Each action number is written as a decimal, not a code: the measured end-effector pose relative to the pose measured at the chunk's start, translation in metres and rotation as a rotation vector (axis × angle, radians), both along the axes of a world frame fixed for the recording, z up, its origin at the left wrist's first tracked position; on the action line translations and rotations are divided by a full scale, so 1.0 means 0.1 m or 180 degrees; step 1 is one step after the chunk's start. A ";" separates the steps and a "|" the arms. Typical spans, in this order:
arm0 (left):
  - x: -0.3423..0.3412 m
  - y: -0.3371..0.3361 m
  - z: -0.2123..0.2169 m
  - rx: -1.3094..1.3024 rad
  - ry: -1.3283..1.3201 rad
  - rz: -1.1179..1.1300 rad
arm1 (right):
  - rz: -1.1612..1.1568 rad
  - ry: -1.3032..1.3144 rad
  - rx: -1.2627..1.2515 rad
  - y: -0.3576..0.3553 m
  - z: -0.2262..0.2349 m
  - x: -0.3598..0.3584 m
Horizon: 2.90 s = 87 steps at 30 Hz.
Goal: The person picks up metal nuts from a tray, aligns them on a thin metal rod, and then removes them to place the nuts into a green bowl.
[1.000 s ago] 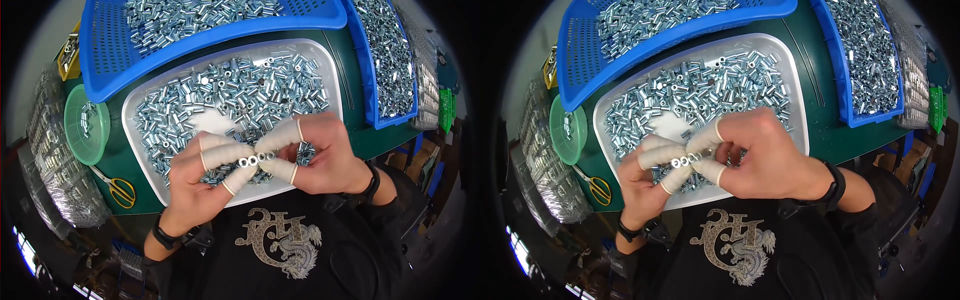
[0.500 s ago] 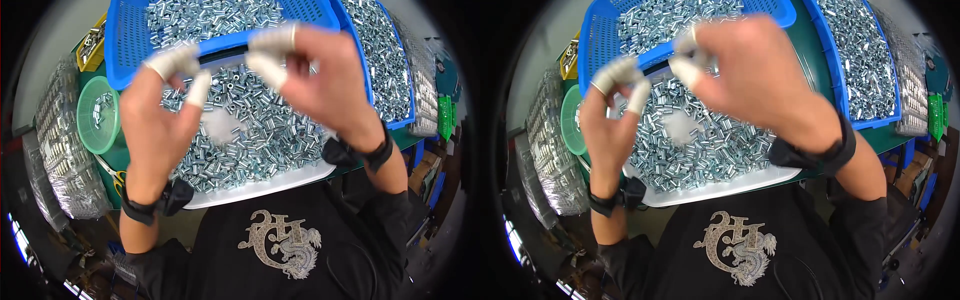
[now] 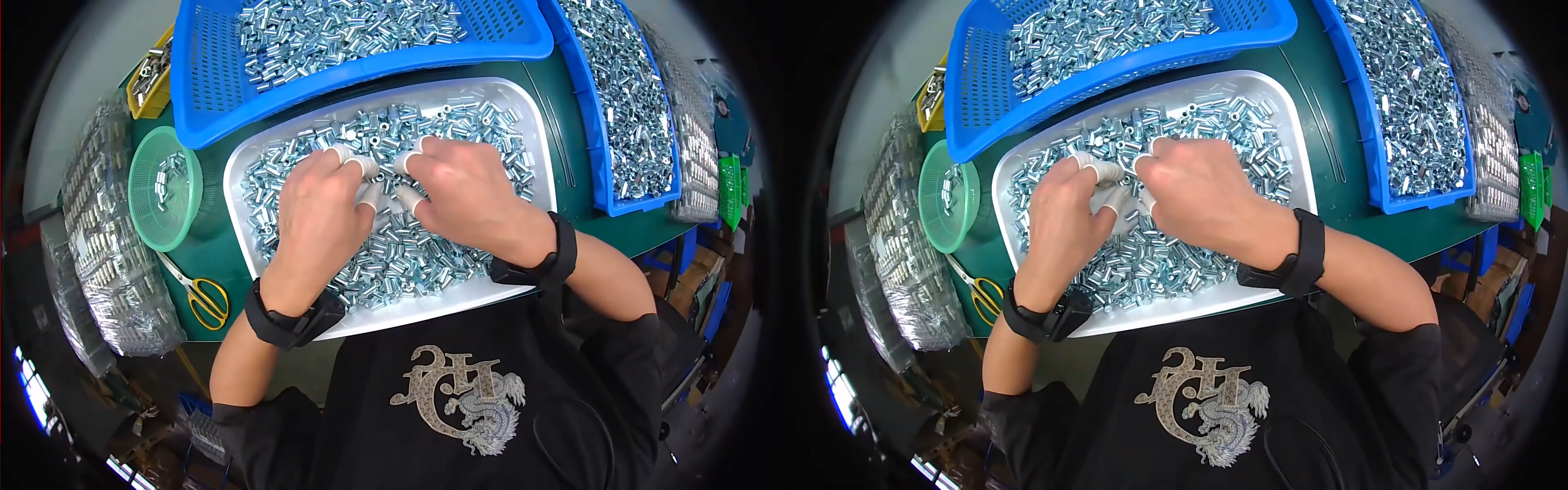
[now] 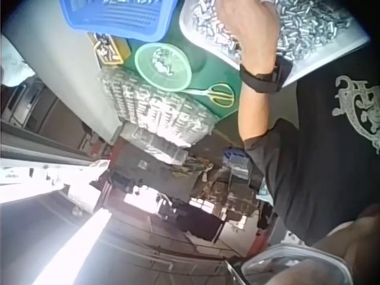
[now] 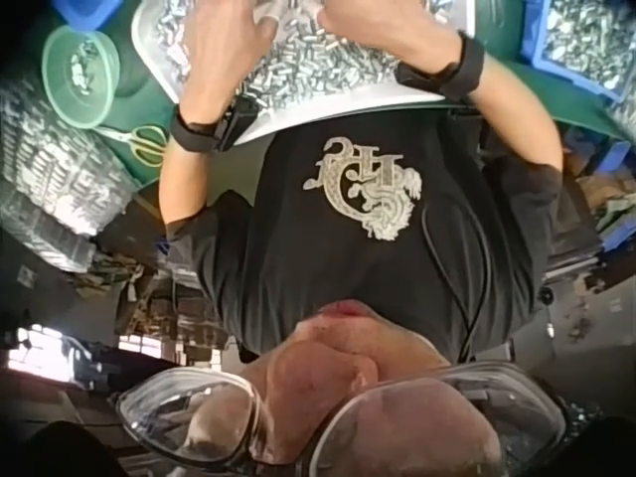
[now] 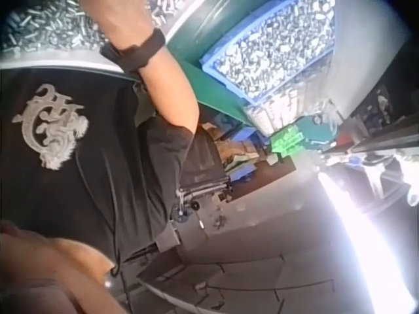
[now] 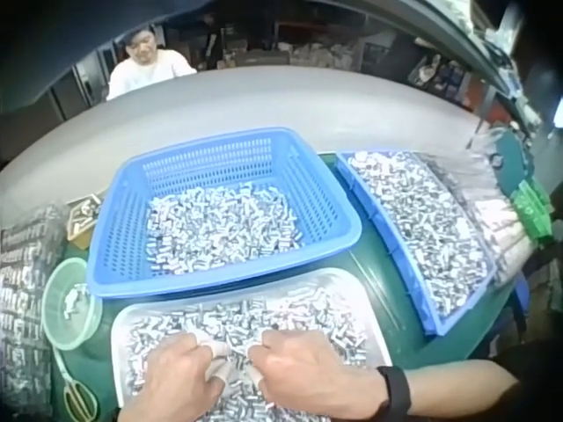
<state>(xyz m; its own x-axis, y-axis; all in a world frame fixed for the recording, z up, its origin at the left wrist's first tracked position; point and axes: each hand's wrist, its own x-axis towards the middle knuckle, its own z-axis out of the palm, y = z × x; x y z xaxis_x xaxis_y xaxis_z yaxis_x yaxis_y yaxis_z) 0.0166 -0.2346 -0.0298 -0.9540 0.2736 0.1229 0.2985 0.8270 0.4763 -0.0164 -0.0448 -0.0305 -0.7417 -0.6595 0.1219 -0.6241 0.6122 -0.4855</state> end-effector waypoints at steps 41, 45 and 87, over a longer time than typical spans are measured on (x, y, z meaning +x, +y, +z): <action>0.20 -0.08 -0.03 0.0320 -0.0138 0.0330 | 0.0418 -0.0099 0.0502 -0.11 0.01 -0.13; 0.09 -0.06 -0.04 0.0251 -0.0025 0.0296 | 0.0379 -0.0032 0.0401 -0.13 -0.05 -0.09; 0.63 -0.02 0.19 0.3021 -0.1453 0.0301 | 0.0024 -0.2244 -0.1830 0.22 0.31 0.39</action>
